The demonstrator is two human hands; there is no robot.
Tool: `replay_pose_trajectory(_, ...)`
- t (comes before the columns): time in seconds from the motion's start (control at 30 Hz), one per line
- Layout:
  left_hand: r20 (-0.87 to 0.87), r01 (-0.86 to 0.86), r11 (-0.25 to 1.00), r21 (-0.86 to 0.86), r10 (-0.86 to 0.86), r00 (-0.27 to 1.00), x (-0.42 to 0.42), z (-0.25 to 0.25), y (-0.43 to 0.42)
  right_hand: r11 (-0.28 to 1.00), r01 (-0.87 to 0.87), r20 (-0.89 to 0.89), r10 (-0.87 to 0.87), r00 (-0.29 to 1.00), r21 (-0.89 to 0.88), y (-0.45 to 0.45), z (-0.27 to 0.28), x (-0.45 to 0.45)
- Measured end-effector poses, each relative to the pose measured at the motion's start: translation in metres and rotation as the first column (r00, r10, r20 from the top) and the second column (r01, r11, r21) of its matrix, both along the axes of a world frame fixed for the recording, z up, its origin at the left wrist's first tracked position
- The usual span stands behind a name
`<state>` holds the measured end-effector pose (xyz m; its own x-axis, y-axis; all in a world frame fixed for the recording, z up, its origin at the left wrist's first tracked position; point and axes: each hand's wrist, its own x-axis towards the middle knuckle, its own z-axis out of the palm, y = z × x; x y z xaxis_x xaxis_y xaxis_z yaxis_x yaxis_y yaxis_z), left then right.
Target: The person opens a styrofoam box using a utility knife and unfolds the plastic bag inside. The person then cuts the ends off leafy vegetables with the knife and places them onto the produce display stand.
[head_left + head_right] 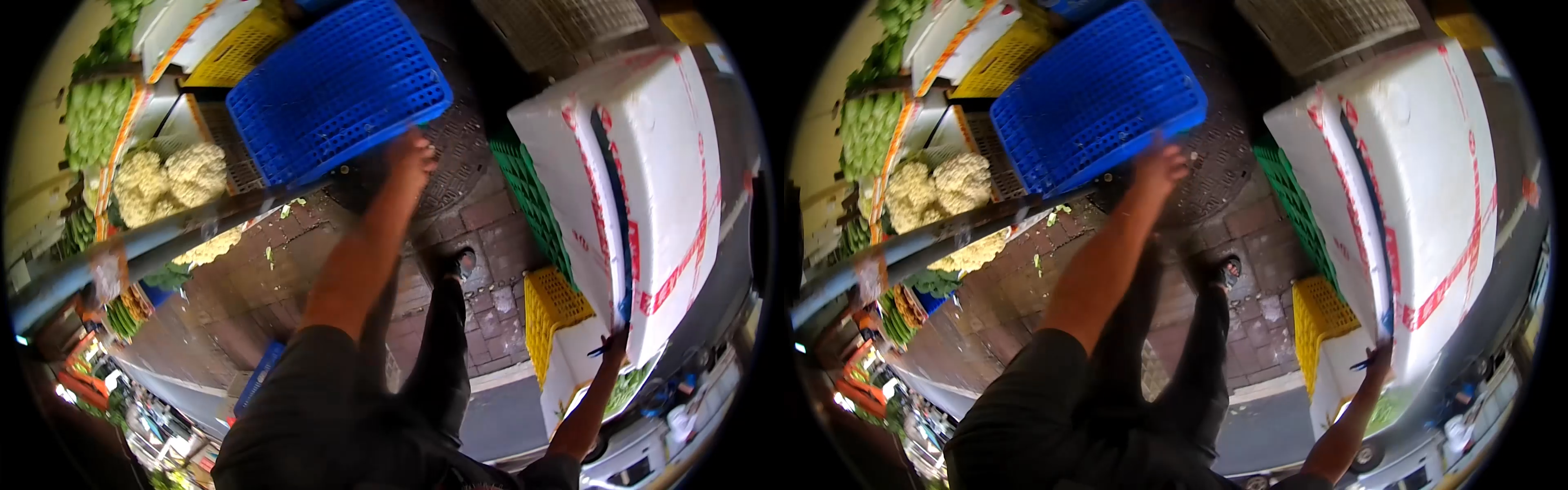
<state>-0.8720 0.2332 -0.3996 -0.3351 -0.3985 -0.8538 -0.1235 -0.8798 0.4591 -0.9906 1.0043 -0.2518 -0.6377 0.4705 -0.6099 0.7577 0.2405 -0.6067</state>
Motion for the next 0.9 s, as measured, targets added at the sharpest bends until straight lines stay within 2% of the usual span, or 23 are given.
replay_pose_trajectory(0.03, -0.131, -0.111, 0.99, 0.086, 0.122, 0.984, 0.028, -0.031, -0.022, 0.994, 0.083, 0.069, -0.088, 0.994, 0.067, -0.01, 0.007, -0.011)
replay_pose_trajectory(0.07, 0.148, -0.143, 0.99, 0.004, 0.141, 0.979, 0.031, -0.032, -0.04, 0.994, 0.093, 0.059, -0.096, 0.994, 0.055, -0.015, 0.012, -0.013)
replay_pose_trajectory(0.1, 0.159, -0.168, 0.986, -0.01, 0.167, 0.973, 0.036, -0.036, -0.054, 0.998, 0.048, 0.022, -0.049, 0.999, 0.05, -0.023, 0.017, -0.014)
replay_pose_trajectory(0.13, 0.173, -0.193, 0.981, -0.024, 0.194, 0.965, 0.047, -0.044, -0.067, 0.997, 0.039, -0.099, -0.033, 0.995, 0.062, -0.01, 0.002, -0.004)
replay_pose_trajectory(0.17, 0.129, -0.243, 0.97, 0.034, 0.236, 0.963, 0.058, -0.062, -0.079, 0.997, 0.031, -0.057, -0.026, 0.998, 0.077, -0.033, 0.022, -0.006)
replay_pose_trajectory(0.2, 0.084, -0.285, 0.953, 0.098, 0.278, 0.957, 0.062, -0.078, -0.085, 0.974, -0.159, -0.094, 0.175, 0.98, 0.16, -0.031, 0.024, 0.002)
replay_pose_trajectory(0.23, 0.111, -0.311, 0.946, 0.092, 0.3, 0.947, 0.057, -0.079, -0.083, 0.978, 0.173, -0.036, -0.17, 0.985, 0.118, -0.036, 0.025, -0.01)
replay_pose_trajectory(0.27, 0.174, -0.37, 0.926, 0.075, 0.353, 0.919, 0.05, -0.079, -0.082, 0.943, -0.258, -0.134, 0.29, 0.948, 0.212, -0.033, 0.028, 0.007)
replay_pose_trajectory(0.3, 0.25, -0.369, 0.927, 0.066, 0.343, 0.905, 0.044, -0.077, -0.083, 0.93, -0.278, -0.138, 0.316, 0.939, 0.238, -0.035, 0.031, 0.011)
replay_pose_trajectory(0.37, 0.33, -0.343, 0.938, 0.055, 0.307, 0.893, 0.038, -0.079, -0.088, 0.953, -0.18, -0.129, 0.216, 0.968, 0.244, -0.055, 0.034, 0.002)
replay_pose_trajectory(0.43, 0.362, -0.292, 0.955, 0.058, 0.252, 0.898, 0.043, -0.084, -0.09, 0.976, 0.065, -0.077, -0.049, 0.996, 0.21, -0.096, 0.047, -0.002)
replay_pose_trajectory(0.47, 0.369, -0.298, 0.951, 0.077, 0.251, 0.895, 0.046, -0.083, -0.089, 0.973, 0.029, -0.09, -0.008, 0.996, 0.228, -0.09, 0.044, -0.001)
replay_pose_trajectory(0.53, 0.383, -0.311, 0.944, 0.113, 0.248, 0.89, 0.047, -0.071, -0.079, 0.971, 0.077, -0.073, -0.062, 0.995, 0.226, -0.084, 0.041, -0.002)
replay_pose_trajectory(0.57, 0.444, -0.315, 0.942, 0.118, 0.234, 0.865, 0.043, -0.064, -0.076, 0.963, 0.067, -0.058, -0.054, 0.997, 0.261, -0.081, 0.039, -0.004)
replay_pose_trajectory(0.67, 0.263, -0.426, 0.901, -0.082, 0.432, 0.863, 0.059, -0.11, -0.079, 0.977, -0.018, -0.088, 0.038, 0.995, 0.212, -0.07, 0.037, 0.002)
replay_pose_trajectory(0.7, 0.231, -0.456, 0.887, -0.074, 0.46, 0.857, 0.056, -0.106, -0.079, 0.964, -0.149, -0.112, 0.176, 0.978, 0.219, -0.069, 0.04, 0.006)
replay_pose_trajectory(0.73, 0.244, -0.453, 0.888, -0.085, 0.459, 0.854, 0.056, -0.102, -0.076, 0.983, -0.006, -0.085, 0.022, 0.996, 0.184, -0.059, 0.034, 0.001)
replay_pose_trajectory(0.8, 0.253, -0.447, 0.888, -0.111, 0.46, 0.851, 0.047, -0.092, -0.075, 0.992, 0.087, -0.076, -0.08, 0.994, 0.094, -0.046, 0.03, 0.0)
replay_pose_trajectory(0.87, 0.255, -0.439, 0.891, -0.118, 0.455, 0.853, 0.044, -0.087, -0.073, 0.972, -0.155, -0.074, 0.17, 0.983, 0.178, 0.001, 0.015, 0.003)
replay_pose_trajectory(0.9, 0.232, -0.423, 0.9, -0.107, 0.437, 0.869, 0.049, -0.091, -0.072, 0.956, -0.218, -0.07, 0.235, 0.969, 0.195, 0.011, 0.012, 0.003)
